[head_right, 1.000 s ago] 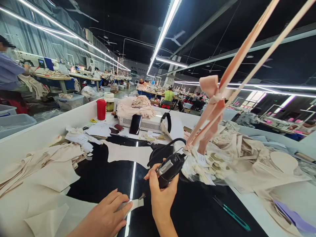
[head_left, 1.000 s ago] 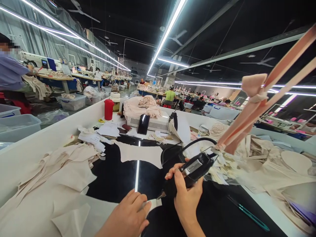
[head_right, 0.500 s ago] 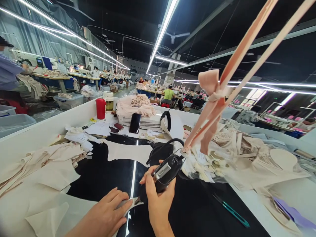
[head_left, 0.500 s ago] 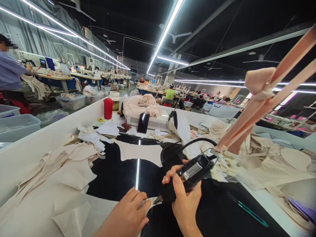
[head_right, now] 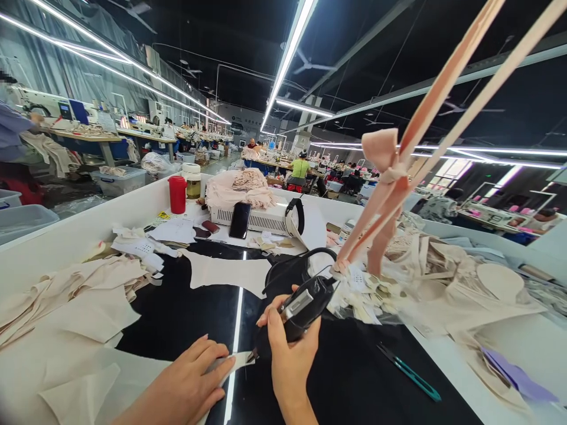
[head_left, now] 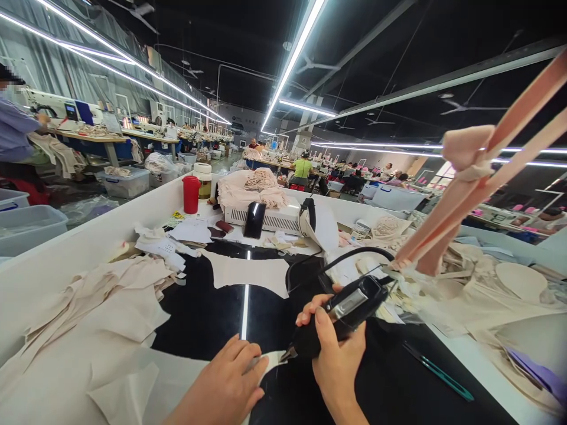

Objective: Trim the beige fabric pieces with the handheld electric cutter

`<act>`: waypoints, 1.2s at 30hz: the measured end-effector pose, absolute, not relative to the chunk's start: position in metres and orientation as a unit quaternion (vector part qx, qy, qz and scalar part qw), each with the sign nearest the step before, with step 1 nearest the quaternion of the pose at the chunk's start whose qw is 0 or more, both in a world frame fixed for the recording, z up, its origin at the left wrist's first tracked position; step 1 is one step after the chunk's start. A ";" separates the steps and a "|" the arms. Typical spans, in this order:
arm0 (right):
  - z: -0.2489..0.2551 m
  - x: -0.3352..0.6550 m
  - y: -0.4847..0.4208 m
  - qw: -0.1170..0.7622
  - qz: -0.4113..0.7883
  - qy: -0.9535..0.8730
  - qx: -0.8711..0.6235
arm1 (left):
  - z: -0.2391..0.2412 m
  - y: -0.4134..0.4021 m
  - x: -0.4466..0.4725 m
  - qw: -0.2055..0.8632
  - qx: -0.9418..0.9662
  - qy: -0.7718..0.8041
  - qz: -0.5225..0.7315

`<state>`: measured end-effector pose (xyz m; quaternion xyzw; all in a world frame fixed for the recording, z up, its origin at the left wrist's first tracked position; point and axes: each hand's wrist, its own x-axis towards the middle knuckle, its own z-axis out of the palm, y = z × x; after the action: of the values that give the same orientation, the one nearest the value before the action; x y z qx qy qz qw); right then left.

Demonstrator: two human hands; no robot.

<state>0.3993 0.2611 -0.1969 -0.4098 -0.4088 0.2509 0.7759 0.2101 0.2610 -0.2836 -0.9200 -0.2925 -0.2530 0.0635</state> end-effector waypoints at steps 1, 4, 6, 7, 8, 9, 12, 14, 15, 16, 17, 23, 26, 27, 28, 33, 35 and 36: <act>-0.197 0.398 0.261 0.776 0.252 -0.408 -0.411 | -0.282 0.261 0.210 0.063 -0.921 -0.290 -0.253; -0.196 0.395 0.260 0.774 0.250 -0.407 -0.416 | -0.277 0.261 0.208 0.076 -0.920 -0.283 -0.260; -0.196 0.395 0.260 0.771 0.249 -0.407 -0.422 | -0.274 0.259 0.206 0.103 -0.918 -0.276 -0.266; -0.196 0.395 0.260 0.770 0.249 -0.406 -0.425 | -0.273 0.258 0.204 0.115 -0.917 -0.274 -0.265; -0.196 0.396 0.259 0.769 0.248 -0.404 -0.428 | -0.273 0.256 0.202 0.123 -0.917 -0.275 -0.263; -0.196 0.396 0.258 0.769 0.246 -0.402 -0.432 | -0.272 0.255 0.200 0.125 -0.915 -0.280 -0.263; -0.196 0.397 0.252 0.769 0.237 -0.396 -0.441 | -0.272 0.249 0.190 0.102 -0.911 -0.288 -0.277; -0.195 0.396 0.247 0.770 0.230 -0.394 -0.446 | -0.272 0.246 0.185 0.074 -0.912 -0.287 -0.286; -0.193 0.394 0.244 0.771 0.226 -0.390 -0.449 | -0.273 0.245 0.184 0.062 -0.911 -0.287 -0.289; -0.192 0.393 0.240 0.773 0.223 -0.384 -0.453 | -0.274 0.244 0.183 0.053 -0.909 -0.291 -0.295; -0.190 0.390 0.237 0.774 0.220 -0.376 -0.459 | -0.275 0.244 0.182 0.045 -0.906 -0.297 -0.299; -0.183 0.382 0.222 0.777 0.209 -0.342 -0.486 | -0.281 0.245 0.184 0.036 -0.910 -0.312 -0.269; -0.184 0.380 0.218 0.778 0.199 -0.340 -0.489 | -0.277 0.243 0.186 0.067 -0.911 -0.311 -0.262; -0.184 0.380 0.216 0.780 0.197 -0.339 -0.487 | -0.276 0.242 0.187 0.083 -0.911 -0.309 -0.260; -0.185 0.379 0.215 0.782 0.196 -0.339 -0.486 | -0.276 0.242 0.189 0.101 -0.910 -0.309 -0.257; -0.185 0.376 0.211 0.783 0.187 -0.340 -0.486 | -0.303 0.238 0.208 0.154 -0.904 -0.340 -0.207; -0.185 0.375 0.209 0.784 0.188 -0.340 -0.484 | -0.325 0.238 0.217 0.158 -0.902 -0.356 -0.187; -0.185 0.375 0.209 0.786 0.189 -0.339 -0.482 | -0.335 0.238 0.220 0.156 -0.900 -0.363 -0.184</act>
<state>0.3747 0.2086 -0.1849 -0.4815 -0.3393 0.1892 0.7856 0.2202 0.2383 -0.3354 -0.9003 -0.3625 -0.1837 0.1560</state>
